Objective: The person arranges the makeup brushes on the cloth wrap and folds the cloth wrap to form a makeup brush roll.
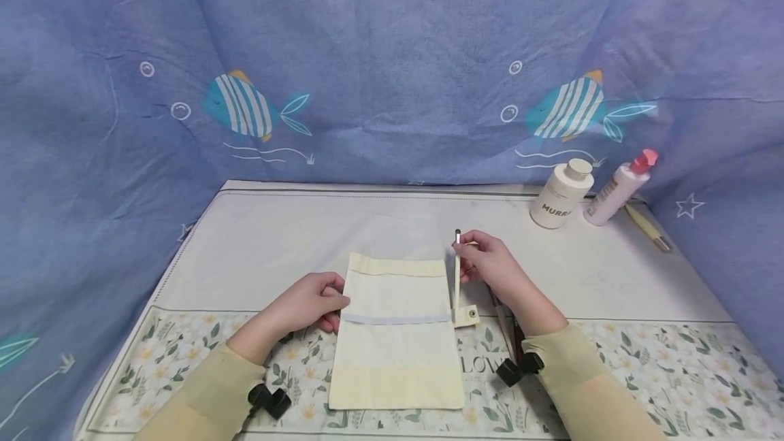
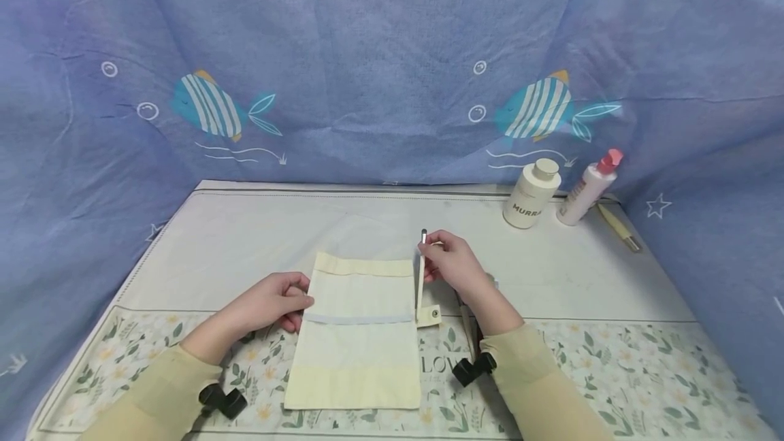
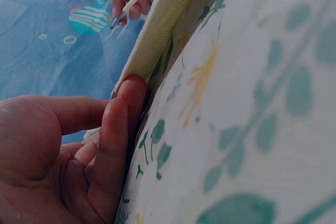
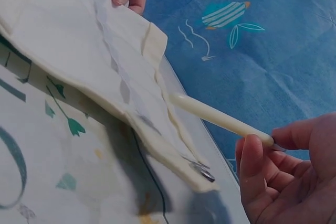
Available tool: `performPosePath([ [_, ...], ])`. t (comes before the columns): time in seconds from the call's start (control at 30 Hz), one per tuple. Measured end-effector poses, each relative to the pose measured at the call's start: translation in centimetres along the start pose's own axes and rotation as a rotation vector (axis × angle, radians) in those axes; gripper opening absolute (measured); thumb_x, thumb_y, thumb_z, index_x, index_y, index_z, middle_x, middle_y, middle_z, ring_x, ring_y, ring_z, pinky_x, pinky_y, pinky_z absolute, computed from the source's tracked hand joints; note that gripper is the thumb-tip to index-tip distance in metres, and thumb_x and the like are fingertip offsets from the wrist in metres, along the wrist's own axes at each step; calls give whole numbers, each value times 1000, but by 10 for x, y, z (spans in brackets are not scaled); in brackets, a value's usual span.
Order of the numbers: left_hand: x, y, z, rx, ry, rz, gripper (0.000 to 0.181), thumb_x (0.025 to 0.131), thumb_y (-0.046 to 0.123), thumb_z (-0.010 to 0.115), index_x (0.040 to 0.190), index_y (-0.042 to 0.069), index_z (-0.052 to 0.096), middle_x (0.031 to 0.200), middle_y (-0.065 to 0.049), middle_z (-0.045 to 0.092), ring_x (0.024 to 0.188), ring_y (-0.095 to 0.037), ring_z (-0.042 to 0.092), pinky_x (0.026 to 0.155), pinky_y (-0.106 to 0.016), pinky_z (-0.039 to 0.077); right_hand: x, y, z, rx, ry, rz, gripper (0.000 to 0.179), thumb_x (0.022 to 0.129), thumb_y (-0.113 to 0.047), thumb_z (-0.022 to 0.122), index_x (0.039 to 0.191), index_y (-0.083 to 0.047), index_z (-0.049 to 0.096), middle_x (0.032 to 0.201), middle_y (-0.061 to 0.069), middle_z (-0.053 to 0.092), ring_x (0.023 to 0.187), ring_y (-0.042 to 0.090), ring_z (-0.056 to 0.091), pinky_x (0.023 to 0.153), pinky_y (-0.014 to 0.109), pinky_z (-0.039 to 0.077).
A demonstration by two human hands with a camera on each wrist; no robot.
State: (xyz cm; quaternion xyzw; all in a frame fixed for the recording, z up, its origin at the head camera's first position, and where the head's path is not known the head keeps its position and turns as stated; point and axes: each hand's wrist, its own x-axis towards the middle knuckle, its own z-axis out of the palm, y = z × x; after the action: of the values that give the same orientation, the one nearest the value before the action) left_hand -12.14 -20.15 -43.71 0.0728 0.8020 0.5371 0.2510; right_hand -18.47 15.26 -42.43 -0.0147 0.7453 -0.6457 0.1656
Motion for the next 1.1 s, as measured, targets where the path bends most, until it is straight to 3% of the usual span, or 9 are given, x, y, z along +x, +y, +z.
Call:
performPosePath([
  [0.47,1,-1,-1,8,0,10,22,103,15,63,114,-2,55,73,-7,70,59,-17,68,57,-33,62,5,6,7,34,61,-43,33,105,-13,57,128,8,48,76,3,61,64,15,63,61,29,60],
  [0.7,2,-2,-1,11,-4,11,22,103,14,63,114,-3,55,74,-7,70,60,-18,69,58,-34,62,6,7,9,-9,79,-53,30,106,-13,57,128,6,50,77,5,62,66,16,65,63,31,62],
  [1.1,3,-4,1,7,-2,3,22,103,14,62,115,-3,55,76,-7,72,59,-18,69,58,-34,63,5,13,13,-68,48,-41,21,103,-10,61,116,6,54,79,7,66,65,16,67,63,31,63],
])
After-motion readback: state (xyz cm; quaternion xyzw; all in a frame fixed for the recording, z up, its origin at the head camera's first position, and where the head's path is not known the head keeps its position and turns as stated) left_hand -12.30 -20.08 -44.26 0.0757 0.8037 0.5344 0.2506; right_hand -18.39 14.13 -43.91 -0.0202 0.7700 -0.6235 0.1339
